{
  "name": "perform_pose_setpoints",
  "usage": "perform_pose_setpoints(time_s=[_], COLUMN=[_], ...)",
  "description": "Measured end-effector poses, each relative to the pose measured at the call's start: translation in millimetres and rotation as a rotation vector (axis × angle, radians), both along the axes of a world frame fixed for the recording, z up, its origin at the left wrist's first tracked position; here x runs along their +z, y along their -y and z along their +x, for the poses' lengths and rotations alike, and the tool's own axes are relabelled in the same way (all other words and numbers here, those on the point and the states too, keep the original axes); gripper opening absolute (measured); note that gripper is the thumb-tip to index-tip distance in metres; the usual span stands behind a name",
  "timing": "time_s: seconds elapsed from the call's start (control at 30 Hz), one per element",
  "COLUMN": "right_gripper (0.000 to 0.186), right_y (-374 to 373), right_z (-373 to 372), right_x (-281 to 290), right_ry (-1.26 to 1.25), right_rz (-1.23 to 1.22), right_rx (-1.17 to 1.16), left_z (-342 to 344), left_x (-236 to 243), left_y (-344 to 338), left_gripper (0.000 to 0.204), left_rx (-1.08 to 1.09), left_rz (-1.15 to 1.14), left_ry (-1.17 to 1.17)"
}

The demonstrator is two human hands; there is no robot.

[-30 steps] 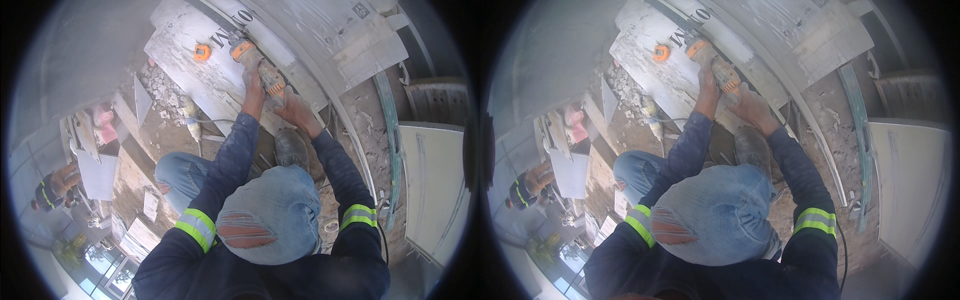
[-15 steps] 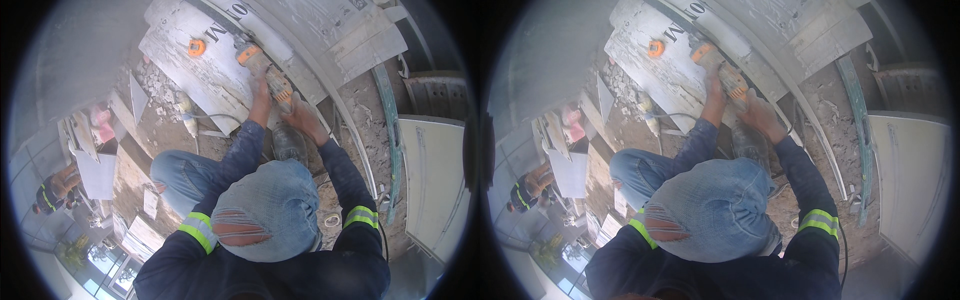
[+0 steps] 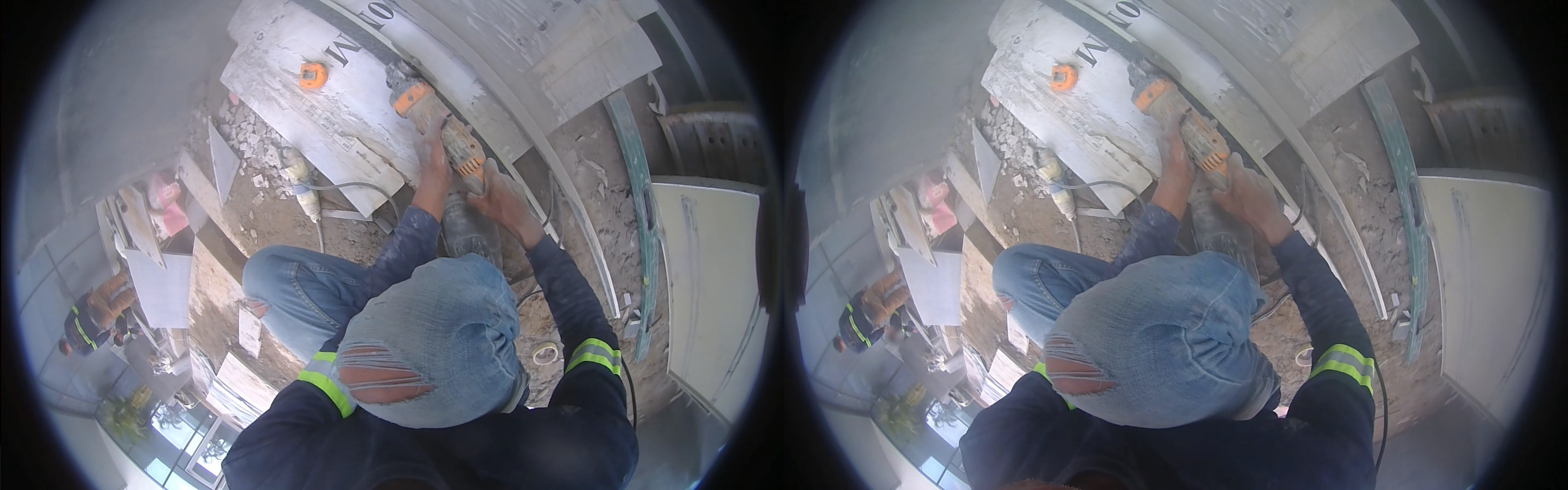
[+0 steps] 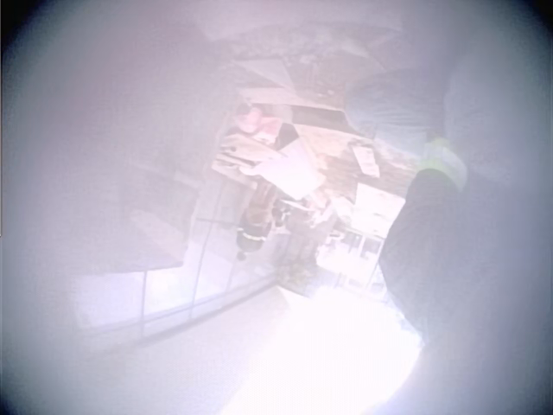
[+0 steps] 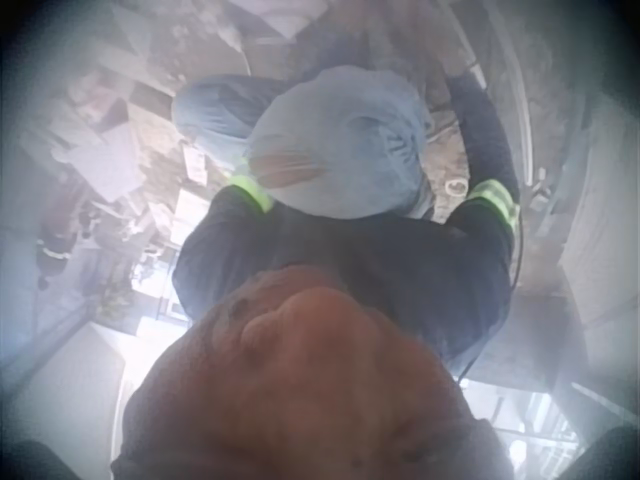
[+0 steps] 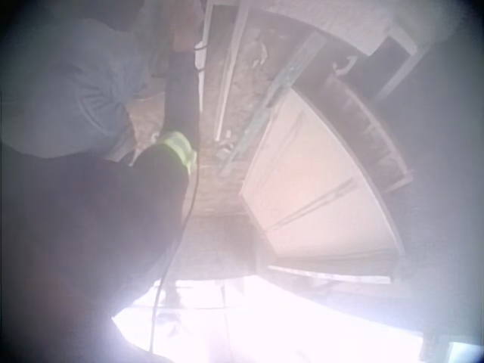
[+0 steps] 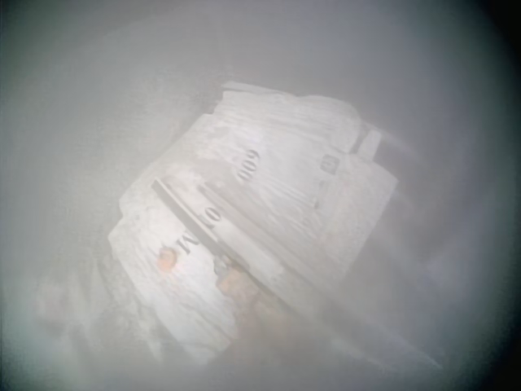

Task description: The person measures and cuts a metal strip using an angle grinder, then fits and secures it along a window frame using a hammer. The task involves handling metal strips, tiles, and tools in a construction setting.

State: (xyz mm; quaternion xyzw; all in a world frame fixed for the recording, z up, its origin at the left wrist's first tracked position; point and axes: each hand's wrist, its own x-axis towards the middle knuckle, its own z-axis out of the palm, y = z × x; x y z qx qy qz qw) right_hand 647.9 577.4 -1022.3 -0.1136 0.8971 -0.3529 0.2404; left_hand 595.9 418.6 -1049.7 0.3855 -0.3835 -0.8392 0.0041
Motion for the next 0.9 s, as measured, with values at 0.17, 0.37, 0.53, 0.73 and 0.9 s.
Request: perform_pose_setpoints(time_s=[0.17,0.37,0.53,0.73,0.9], right_gripper=[0.045,0.061,0.069,0.062,0.049], right_y=[-9,-18,-24,-38,-43], right_z=[7,20,28,39,46], right_x=[4,-3,-3,-1,9], right_ry=[0.039,0.079,0.119,0.116,0.116], right_rz=[0.042,0.039,0.048,0.022,0.037], right_rx=[-0.005,0.001,0.001,-0.013,-0.013], left_z=[9,21,30,37,54], left_x=[-18,-27,-25,-4,-16], left_y=[-8,-17,-21,-37,-42], left_gripper=[0.026,0.034,0.042,0.041,0.04], left_rx=[0.01,0.066,0.033,0.01,0.019], left_rz=[-0.002,-0.001,0.02,0.016,0.063], left_ry=[-0.044,-0.028,-0.056,0.009,-0.009])
